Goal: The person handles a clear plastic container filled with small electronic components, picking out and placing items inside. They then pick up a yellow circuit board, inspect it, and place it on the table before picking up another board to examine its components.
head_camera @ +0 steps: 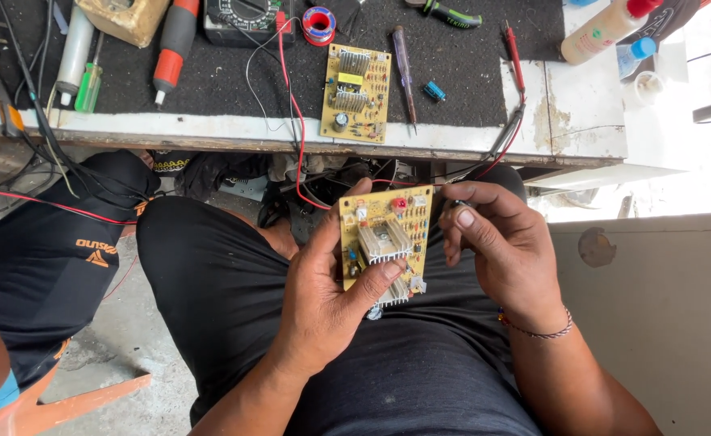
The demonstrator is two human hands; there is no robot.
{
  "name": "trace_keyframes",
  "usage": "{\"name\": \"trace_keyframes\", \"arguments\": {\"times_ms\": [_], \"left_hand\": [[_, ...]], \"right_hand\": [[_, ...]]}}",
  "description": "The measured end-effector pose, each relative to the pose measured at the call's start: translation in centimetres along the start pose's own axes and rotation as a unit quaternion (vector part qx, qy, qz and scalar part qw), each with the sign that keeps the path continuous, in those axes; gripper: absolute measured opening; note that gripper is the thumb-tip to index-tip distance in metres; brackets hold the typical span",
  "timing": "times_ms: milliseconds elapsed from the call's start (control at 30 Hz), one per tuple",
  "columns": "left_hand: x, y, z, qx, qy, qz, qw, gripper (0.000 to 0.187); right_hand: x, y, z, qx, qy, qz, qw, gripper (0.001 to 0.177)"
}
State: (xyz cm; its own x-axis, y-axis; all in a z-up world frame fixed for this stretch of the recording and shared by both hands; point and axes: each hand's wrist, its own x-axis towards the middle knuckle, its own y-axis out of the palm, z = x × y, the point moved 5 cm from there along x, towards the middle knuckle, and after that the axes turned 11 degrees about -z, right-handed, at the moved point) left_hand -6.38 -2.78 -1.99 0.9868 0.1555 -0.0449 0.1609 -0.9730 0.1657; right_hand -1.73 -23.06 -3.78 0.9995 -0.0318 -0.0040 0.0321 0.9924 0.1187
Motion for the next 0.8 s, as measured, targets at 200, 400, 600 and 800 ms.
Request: {"name": "trace_keyframes", "arguments": {"times_ms": [200,400,600,800], "left_hand": [[0.0,0.1,-0.4,0.006,0.001,0.001,1.0,0.07],[-0.2,0.2,-0.4,-0.012,-0.013,0.001,1.0,0.069],[-0.2,0.2,-0.6,0.008,-0.006,0.003,1.0,0.071],[-0.3,0.5,-0.2,-0.093,-0.019,0.032,0.995,0.064]], "right_hand": [[-0.6,0.6,0.0,-0.051,0.025,0.049,0.997,0.028],[-0.6,0.7,0.0,-0.106,0.026,0.034,0.993,0.018],[-0.7,1.0,0.0,-0.075,0.03,0.034,0.996,0.018],[-0.3,0.6,-0.9,-0.076,0.038,0.021,0.996,0.017]]}}
